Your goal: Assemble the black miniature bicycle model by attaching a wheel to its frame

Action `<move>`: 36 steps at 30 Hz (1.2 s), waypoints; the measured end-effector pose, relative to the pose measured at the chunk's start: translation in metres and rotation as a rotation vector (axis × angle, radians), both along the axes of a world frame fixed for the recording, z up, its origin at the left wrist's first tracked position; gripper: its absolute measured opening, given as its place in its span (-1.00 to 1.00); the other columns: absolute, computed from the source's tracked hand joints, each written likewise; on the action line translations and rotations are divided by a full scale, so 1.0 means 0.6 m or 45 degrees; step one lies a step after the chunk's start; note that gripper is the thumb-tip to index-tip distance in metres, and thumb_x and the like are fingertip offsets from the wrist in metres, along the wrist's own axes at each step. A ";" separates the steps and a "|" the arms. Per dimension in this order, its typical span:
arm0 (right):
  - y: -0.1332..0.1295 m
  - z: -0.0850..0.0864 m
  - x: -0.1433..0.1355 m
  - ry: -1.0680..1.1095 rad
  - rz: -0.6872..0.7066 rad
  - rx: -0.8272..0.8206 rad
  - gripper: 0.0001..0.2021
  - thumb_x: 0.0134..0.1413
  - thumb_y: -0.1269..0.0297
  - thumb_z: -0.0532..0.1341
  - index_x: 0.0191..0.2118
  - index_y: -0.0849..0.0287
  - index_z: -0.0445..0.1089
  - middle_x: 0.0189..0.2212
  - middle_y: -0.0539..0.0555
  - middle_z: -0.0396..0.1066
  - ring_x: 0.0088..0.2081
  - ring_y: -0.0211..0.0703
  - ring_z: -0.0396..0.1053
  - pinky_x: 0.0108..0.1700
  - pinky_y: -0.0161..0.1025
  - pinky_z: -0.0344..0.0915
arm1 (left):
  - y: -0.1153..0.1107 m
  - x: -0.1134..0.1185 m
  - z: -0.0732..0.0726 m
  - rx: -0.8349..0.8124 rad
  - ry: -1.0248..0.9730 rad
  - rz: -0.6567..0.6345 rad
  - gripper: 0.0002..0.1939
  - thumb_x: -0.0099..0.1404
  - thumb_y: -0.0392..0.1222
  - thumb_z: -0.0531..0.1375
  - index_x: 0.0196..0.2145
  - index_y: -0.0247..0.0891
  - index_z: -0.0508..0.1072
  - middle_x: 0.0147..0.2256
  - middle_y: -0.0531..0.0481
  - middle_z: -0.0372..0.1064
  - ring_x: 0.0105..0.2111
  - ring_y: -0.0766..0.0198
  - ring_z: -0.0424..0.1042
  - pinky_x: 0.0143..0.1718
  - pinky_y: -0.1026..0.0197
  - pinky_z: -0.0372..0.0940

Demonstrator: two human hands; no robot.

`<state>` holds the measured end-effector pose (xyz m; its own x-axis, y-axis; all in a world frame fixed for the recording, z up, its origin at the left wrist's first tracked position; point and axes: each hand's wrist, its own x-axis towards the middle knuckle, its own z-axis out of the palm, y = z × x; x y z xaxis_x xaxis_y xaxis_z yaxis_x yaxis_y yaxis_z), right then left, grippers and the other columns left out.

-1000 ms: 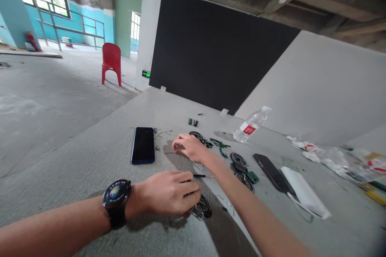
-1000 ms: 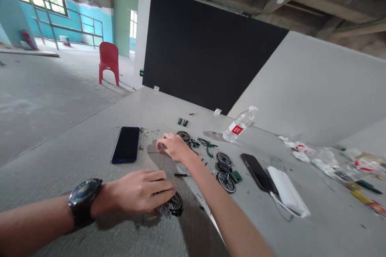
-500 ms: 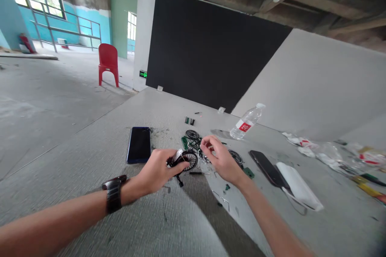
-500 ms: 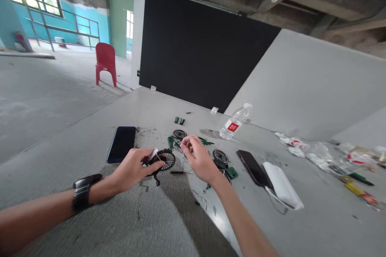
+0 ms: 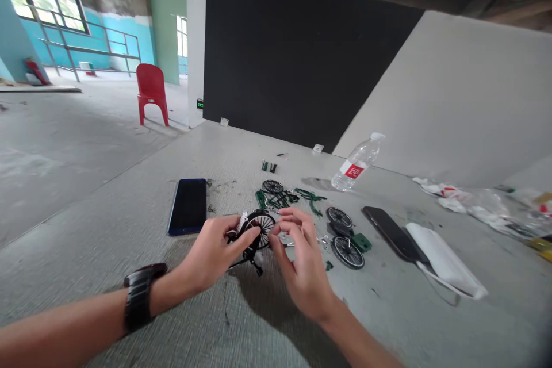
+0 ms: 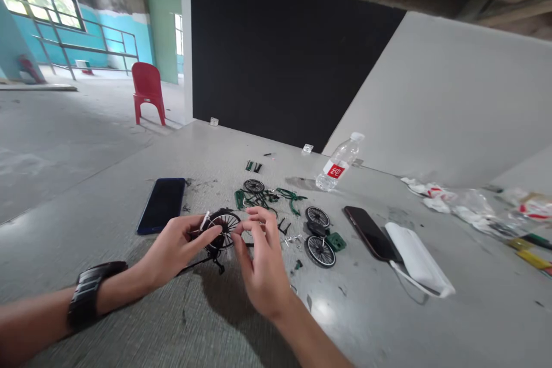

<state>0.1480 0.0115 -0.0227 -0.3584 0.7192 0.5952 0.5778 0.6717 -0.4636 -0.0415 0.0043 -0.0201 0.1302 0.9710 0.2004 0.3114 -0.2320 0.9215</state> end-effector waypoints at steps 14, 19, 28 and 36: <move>-0.006 -0.004 -0.007 0.057 0.011 -0.013 -0.95 0.28 0.33 0.12 -0.17 0.07 0.30 -0.02 0.17 0.19 0.14 0.02 0.20 0.12 0.05 0.28 | -0.007 0.001 -0.001 0.165 0.135 0.085 -0.62 0.34 -0.04 0.14 -0.56 -0.29 0.36 -0.59 0.14 0.13 -0.54 0.36 0.08 -0.52 0.30 0.00; -0.007 -0.005 -0.011 0.099 -0.007 -0.057 -0.95 0.29 0.28 0.11 -0.19 0.07 0.31 -0.03 0.17 0.22 0.11 0.02 0.22 0.10 0.05 0.29 | -0.010 0.001 0.001 0.290 0.201 0.111 -0.63 0.33 -0.08 0.16 -0.59 -0.27 0.31 -0.61 0.14 0.19 -0.57 0.38 0.11 -0.54 0.30 0.01; -0.020 -0.005 -0.028 0.203 -0.137 -0.150 -0.86 0.29 0.18 0.11 -0.23 0.07 0.37 -0.10 0.15 0.29 -0.05 -0.01 0.31 -0.06 -0.04 0.36 | -0.010 0.000 0.002 0.388 0.283 0.202 -0.67 0.32 -0.08 0.18 -0.55 -0.26 0.31 -0.59 0.13 0.25 -0.58 0.37 0.15 -0.52 0.28 0.05; -0.023 0.003 -0.025 0.012 -0.151 0.188 -0.90 0.27 0.36 0.14 -0.13 0.05 0.33 -0.07 0.17 0.24 0.02 0.02 0.29 0.00 0.00 0.31 | -0.008 0.008 0.005 0.064 0.186 0.138 -0.63 0.33 0.00 0.11 -0.55 -0.25 0.25 -0.60 0.16 0.07 -0.55 0.36 0.03 -0.53 0.28 -0.05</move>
